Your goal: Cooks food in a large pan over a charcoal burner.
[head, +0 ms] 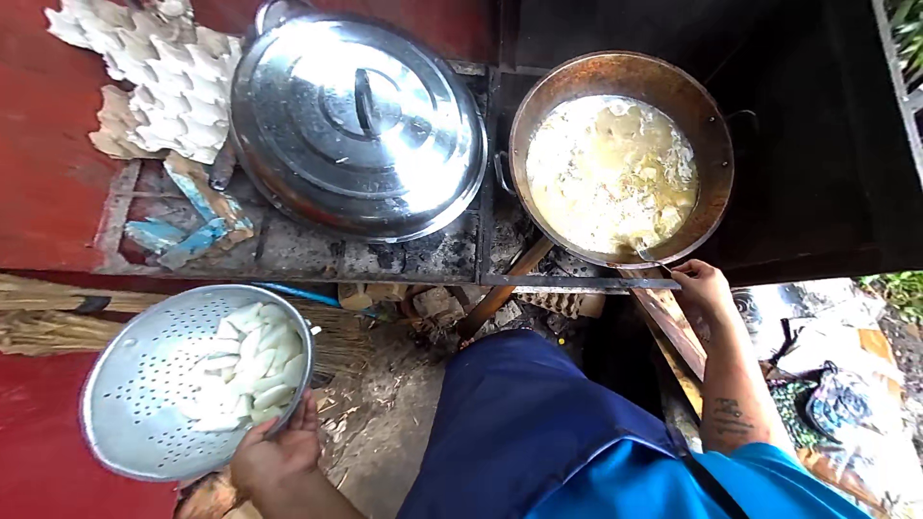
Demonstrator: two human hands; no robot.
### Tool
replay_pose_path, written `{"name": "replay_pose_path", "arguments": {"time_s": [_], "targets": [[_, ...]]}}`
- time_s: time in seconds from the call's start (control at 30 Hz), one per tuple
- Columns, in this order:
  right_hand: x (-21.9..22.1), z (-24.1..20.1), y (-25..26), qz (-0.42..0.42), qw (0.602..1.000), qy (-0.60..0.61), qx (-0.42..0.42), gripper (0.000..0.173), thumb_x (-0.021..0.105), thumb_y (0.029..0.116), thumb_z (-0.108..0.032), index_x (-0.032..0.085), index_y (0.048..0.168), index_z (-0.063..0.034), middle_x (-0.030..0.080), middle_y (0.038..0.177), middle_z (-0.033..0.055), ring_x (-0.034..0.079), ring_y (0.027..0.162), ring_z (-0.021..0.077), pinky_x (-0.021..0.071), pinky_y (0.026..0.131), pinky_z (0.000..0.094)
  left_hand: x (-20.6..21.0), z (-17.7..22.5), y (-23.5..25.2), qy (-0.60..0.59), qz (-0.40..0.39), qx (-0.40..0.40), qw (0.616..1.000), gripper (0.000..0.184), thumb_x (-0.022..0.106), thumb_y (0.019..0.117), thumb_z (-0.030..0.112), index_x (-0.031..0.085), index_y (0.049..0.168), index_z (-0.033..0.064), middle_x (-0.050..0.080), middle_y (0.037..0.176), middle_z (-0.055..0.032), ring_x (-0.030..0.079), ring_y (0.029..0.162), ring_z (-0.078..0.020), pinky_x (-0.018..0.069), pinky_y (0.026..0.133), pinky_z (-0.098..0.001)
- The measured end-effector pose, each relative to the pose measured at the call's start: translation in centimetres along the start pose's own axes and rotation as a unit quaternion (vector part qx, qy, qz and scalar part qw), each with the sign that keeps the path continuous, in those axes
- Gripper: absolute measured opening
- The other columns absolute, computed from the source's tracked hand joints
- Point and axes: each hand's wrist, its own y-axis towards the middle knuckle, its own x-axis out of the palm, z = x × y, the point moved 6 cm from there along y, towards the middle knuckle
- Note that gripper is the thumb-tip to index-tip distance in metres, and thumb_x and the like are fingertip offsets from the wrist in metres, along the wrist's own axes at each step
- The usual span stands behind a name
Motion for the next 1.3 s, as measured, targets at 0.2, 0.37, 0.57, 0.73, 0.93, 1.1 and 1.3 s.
{"name": "replay_pose_path", "arguments": {"time_s": [0.2,0.37,0.57,0.73,0.93,1.1,1.3], "targets": [[-3.6,-1.4,-2.0,-0.010,0.994,-0.103,0.045,0.022,0.062,0.1003,-0.019,0.073,0.116,-0.0083,0.069,0.118,0.0248,0.062,0.117,0.0456,0.0422,0.095,0.0703,1.4,0.0,0.3,0.014,-0.026,-0.001,1.000,0.017,0.032,0.1030,0.009,0.047,0.112,0.0067,0.067,0.092,-0.0098,0.072,0.079,-0.0165,0.0608,0.070,-0.0290],[-4.4,-0.3,-3.2,-0.004,0.991,-0.120,0.052,0.024,0.061,0.1005,-0.020,0.072,0.118,-0.0076,0.069,0.119,0.0256,0.062,0.116,0.0452,0.0426,0.095,0.0696,1.6,-0.4,0.5,0.011,-0.028,-0.012,0.999,0.016,0.032,0.1033,0.009,0.046,0.111,0.0058,0.067,0.092,-0.0107,0.072,0.079,-0.0172,0.0611,0.069,-0.0292],[-5.7,-0.9,-4.3,0.024,0.989,-0.141,0.047,0.026,0.057,0.1025,-0.019,0.071,0.120,-0.0070,0.069,0.120,0.0262,0.062,0.117,0.0461,0.0425,0.096,0.0691,1.0,-0.7,0.8,0.005,-0.019,-0.016,1.000,0.017,0.032,0.1031,0.009,0.046,0.113,0.0061,0.067,0.097,-0.0114,0.072,0.081,-0.0185,0.0609,0.071,-0.0299],[-6.8,-3.7,-1.3,0.114,0.968,-0.209,0.074,0.027,0.053,0.1019,-0.015,0.071,0.115,-0.0004,0.068,0.116,0.0318,0.063,0.112,0.0526,0.0455,0.087,0.0727,0.1,-0.5,0.9,0.019,-0.028,-0.012,0.999,0.017,0.030,0.1050,0.011,0.046,0.108,0.0078,0.068,0.089,-0.0082,0.072,0.078,-0.0155,0.0608,0.068,-0.0283],[-3.9,-5.9,5.6,0.041,0.957,-0.266,0.106,0.029,0.062,0.0950,-0.013,0.067,0.109,0.0116,0.066,0.120,0.0327,0.062,0.117,0.0508,0.0471,0.089,0.0701,-1.0,-0.4,1.1,0.011,-0.026,-0.013,1.000,0.018,0.030,0.1055,0.013,0.047,0.108,0.0070,0.068,0.092,-0.0097,0.072,0.082,-0.0173,0.0613,0.070,-0.0292],[-2.5,-8.5,7.3,0.020,0.964,-0.261,0.041,0.028,0.063,0.0943,-0.017,0.069,0.110,0.0059,0.067,0.119,0.0318,0.063,0.114,0.0517,0.0467,0.085,0.0735,-1.3,-0.1,0.3,0.008,-0.022,-0.004,1.000,0.018,0.030,0.1050,0.011,0.047,0.107,0.0070,0.069,0.089,-0.0094,0.073,0.079,-0.0169,0.0616,0.068,-0.0284],[-6.6,-7.6,9.4,0.103,0.967,-0.222,0.067,0.029,0.061,0.0952,-0.012,0.067,0.113,0.0096,0.063,0.122,0.0361,0.059,0.119,0.0544,0.0452,0.090,0.0732,-1.8,0.1,-0.1,-0.001,-0.013,0.004,1.000,0.019,0.029,0.1051,0.011,0.048,0.106,0.0075,0.070,0.087,-0.0080,0.073,0.077,-0.0157,0.0616,0.068,-0.0281]]}}
